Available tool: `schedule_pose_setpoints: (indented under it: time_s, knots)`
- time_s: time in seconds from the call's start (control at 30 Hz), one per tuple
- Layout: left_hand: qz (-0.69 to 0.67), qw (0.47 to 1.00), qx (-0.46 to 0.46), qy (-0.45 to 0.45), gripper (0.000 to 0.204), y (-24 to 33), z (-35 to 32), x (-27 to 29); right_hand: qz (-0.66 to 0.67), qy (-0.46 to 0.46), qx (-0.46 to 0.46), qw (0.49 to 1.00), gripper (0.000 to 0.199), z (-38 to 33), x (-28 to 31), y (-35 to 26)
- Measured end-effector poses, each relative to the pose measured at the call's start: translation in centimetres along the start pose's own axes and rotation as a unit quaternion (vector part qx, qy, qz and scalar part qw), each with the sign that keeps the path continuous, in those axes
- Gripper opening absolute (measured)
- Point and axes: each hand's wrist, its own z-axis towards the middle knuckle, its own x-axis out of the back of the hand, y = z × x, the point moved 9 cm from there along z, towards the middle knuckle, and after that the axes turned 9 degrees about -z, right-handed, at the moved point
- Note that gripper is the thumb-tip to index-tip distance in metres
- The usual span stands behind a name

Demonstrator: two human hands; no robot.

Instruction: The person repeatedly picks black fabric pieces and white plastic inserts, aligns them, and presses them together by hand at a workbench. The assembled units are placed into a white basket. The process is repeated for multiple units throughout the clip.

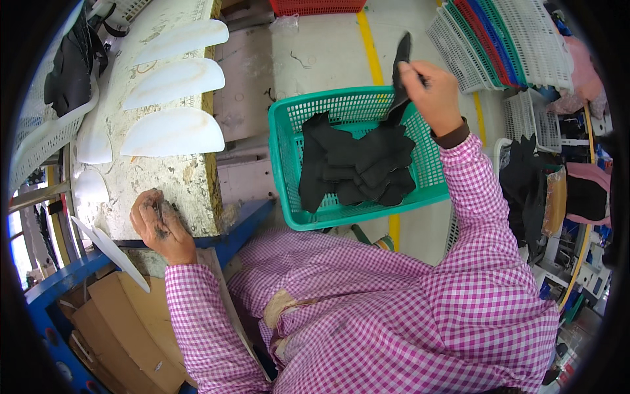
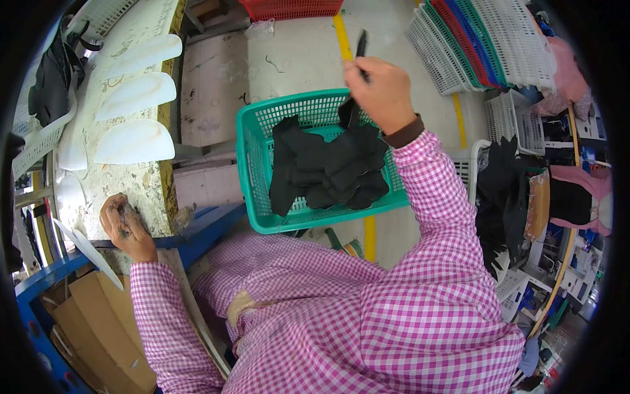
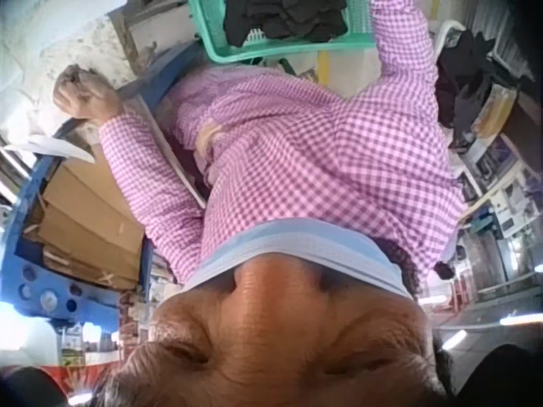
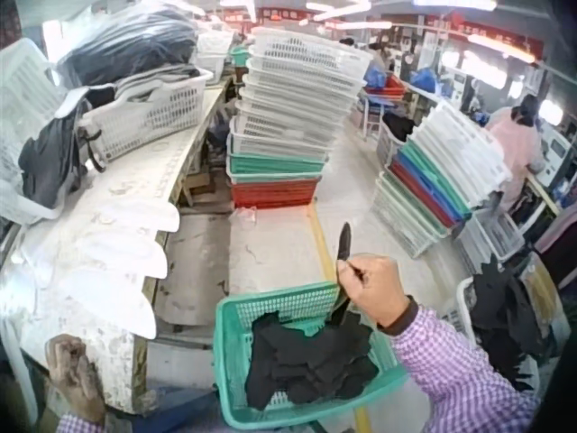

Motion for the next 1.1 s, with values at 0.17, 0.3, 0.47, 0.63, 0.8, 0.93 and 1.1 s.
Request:
schedule_pose_setpoints:
  time_s: [0.17, 0.3, 0.47, 0.63, 0.8, 0.93, 1.1]
  knots:
    - [-0.030, 1.000, 0.001, 0.004, 0.018, 0.0, 0.0, -0.2, 0.162, 0.004, -0.304, 0.939, 0.032, -5.4, 0.2, 10.7]
    - [-0.065, 0.998, 0.004, 0.007, 0.017, 0.0, -0.1, -0.3, 0.312, -0.031, -0.302, 0.900, 0.023, -9.1, -0.3, 10.9]
    - [-0.018, 1.000, 0.004, 0.006, 0.016, -0.1, 0.0, -0.1, 0.413, -0.124, -0.354, 0.830, 0.016, -11.1, -2.2, 9.9]
    - [-0.002, 1.000, -0.002, 0.017, 0.013, -0.2, 0.0, 0.1, 0.379, -0.061, -0.323, 0.865, 0.018, -11.2, -0.5, 9.0]
    - [-0.017, 1.000, -0.009, 0.021, 0.011, -0.4, -0.1, -0.1, -0.119, -0.023, 0.046, 0.992, 0.020, -9.9, 3.9, 2.9]
    - [0.000, 0.999, -0.017, 0.031, 0.014, -0.4, 0.0, 0.1, -0.345, -0.016, 0.068, 0.936, 0.017, -8.2, 5.5, 4.8]
    - [-0.014, 0.999, -0.030, 0.028, 0.016, -0.2, 0.0, 0.0, -0.448, -0.114, 0.027, 0.887, 0.005, -8.1, 2.7, 9.3]
